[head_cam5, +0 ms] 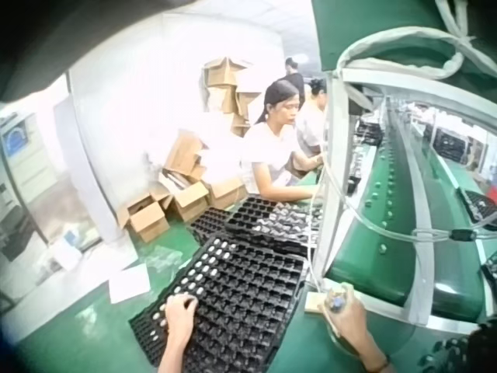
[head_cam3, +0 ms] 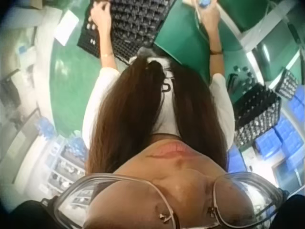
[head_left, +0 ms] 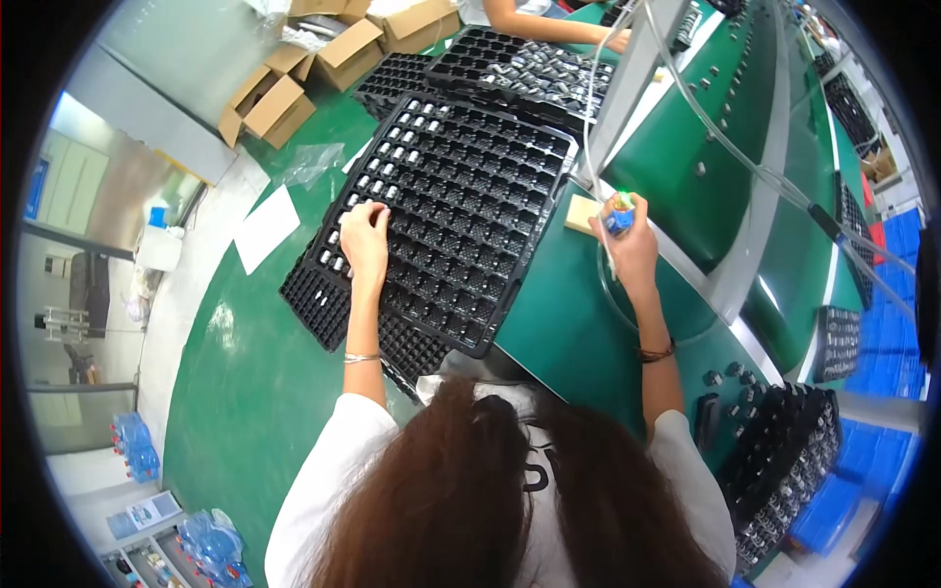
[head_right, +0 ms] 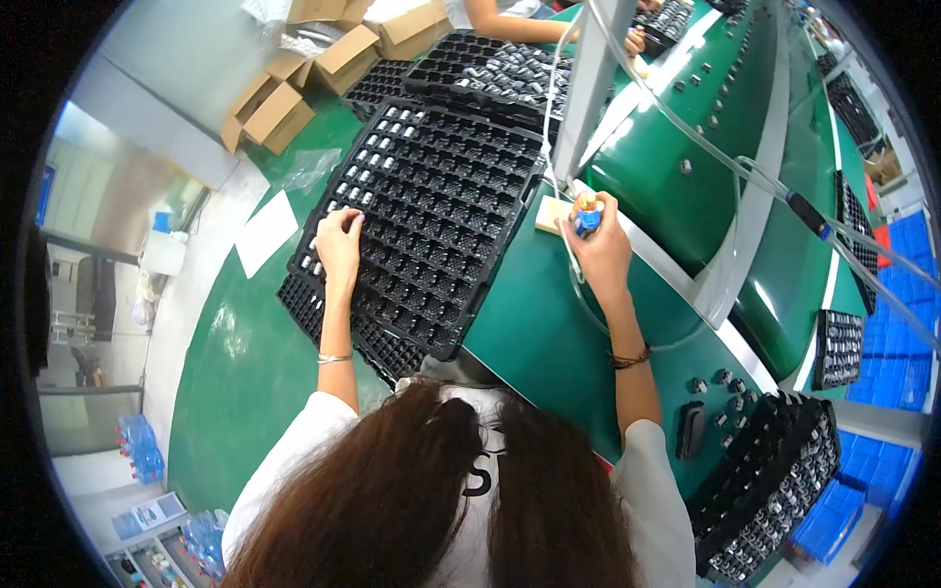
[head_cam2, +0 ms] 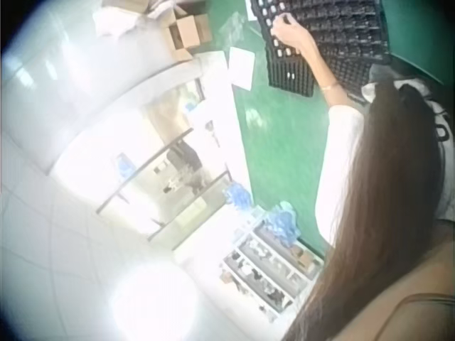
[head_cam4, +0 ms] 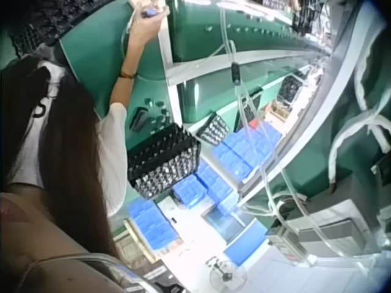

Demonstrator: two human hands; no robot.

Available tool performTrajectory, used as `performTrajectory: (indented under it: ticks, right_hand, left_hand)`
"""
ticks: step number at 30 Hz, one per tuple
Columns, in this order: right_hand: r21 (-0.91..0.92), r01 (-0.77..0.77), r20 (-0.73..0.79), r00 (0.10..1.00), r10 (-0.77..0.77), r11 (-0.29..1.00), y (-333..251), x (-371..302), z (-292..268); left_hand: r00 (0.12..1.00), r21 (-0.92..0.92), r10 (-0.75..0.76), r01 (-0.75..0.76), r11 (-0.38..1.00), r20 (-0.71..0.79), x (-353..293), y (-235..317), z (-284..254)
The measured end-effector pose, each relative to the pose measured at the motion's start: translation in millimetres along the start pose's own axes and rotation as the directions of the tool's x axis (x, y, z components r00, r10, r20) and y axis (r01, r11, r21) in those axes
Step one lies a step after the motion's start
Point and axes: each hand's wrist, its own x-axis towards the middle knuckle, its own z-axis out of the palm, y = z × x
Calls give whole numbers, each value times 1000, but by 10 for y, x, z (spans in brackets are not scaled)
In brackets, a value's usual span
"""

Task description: Picking up small electronic components from a tray, inspecting them, and placing them on an assembly line.

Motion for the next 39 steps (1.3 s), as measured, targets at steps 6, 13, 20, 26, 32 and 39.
performTrajectory:
  ticks: [6,13,20,26,32,39]
  right_hand:
    - [73,-241,216,951,221,968,104,-65,-239]
    - [151,18,70,997,-29,988,49,36,-59]
    - [200,24,-220,975,22,980,634,387,89]
    - [-152,-130,-395,917,61,980,1527,956,-321]
    - [-257,-278,-393,905,163,925,1505,1029,-310]
    - [769,-174,10,965,260,615,509,417,-237]
  left_hand:
    - [991,-324,-134,134,937,23,138,218,-81]
    - [740,-737,0,671,-81,673,-197,1222,177]
    - [516,-496,235,856,-145,824,-659,1677,657]
    - [514,-502,222,858,-112,829,-763,1881,838]
    - [561,-535,158,825,-181,812,-805,1938,928]
    - [585,-585,175,809,-57,792,-786,2096,800]
